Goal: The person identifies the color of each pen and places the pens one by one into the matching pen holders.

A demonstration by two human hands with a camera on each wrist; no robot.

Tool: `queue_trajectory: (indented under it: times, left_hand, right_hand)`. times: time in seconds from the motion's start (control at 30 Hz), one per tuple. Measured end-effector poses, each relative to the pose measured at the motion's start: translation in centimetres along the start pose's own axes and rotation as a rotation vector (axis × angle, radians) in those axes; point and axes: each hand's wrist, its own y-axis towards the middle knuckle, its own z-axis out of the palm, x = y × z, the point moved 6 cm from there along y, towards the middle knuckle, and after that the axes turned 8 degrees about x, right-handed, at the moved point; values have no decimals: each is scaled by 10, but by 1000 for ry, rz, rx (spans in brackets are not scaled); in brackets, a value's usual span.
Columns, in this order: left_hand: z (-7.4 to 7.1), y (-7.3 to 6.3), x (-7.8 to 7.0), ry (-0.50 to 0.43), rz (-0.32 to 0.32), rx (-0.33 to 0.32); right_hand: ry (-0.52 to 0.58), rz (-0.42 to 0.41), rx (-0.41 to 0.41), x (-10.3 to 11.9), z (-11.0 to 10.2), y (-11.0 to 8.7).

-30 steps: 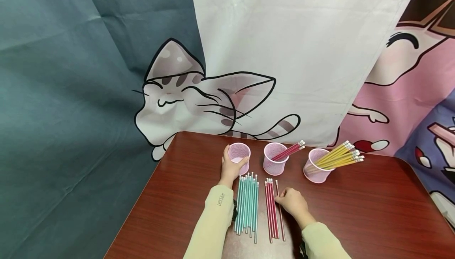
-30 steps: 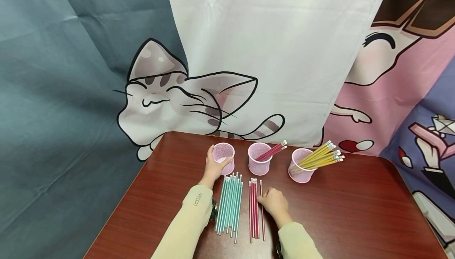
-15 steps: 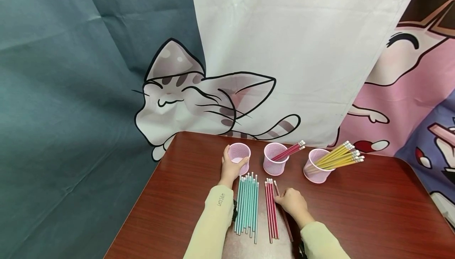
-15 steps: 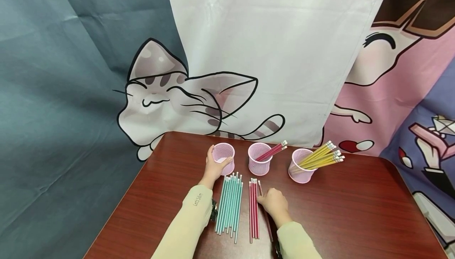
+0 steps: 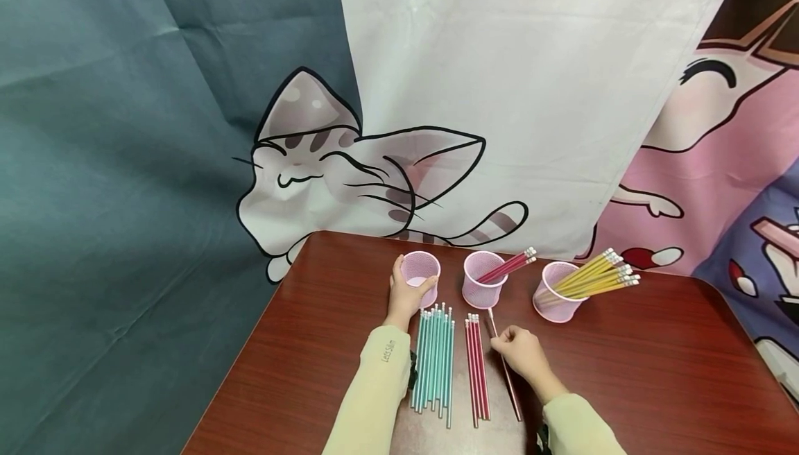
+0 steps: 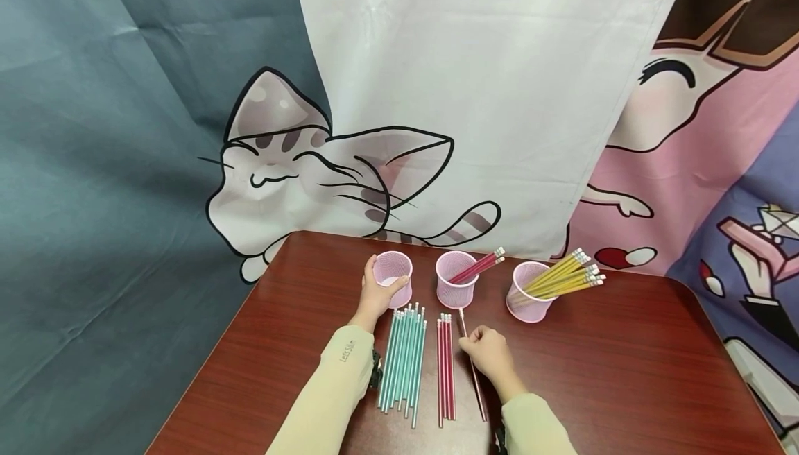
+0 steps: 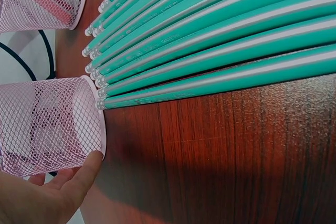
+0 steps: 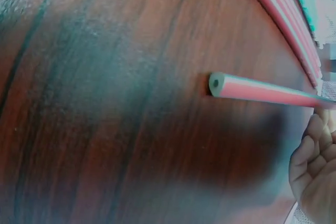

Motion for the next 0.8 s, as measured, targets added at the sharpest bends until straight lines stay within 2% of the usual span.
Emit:
queue_trajectory:
  times: [0.33, 0.43, 0.63, 0.8]
  left_hand:
    - [0, -1, -1, -10, 7, 4]
    - [-1, -2, -1, -2, 9, 2]
    - [-1, -1, 0, 2, 10, -2]
    - [0, -1, 0, 3, 11, -1]
  right_hand:
    - [111, -116, -61, 18, -26, 0]
    - [194, -142, -72, 26, -36, 0]
    - [424, -197, -25, 41, -53, 0]
    - [479, -248, -33, 46, -66, 1]
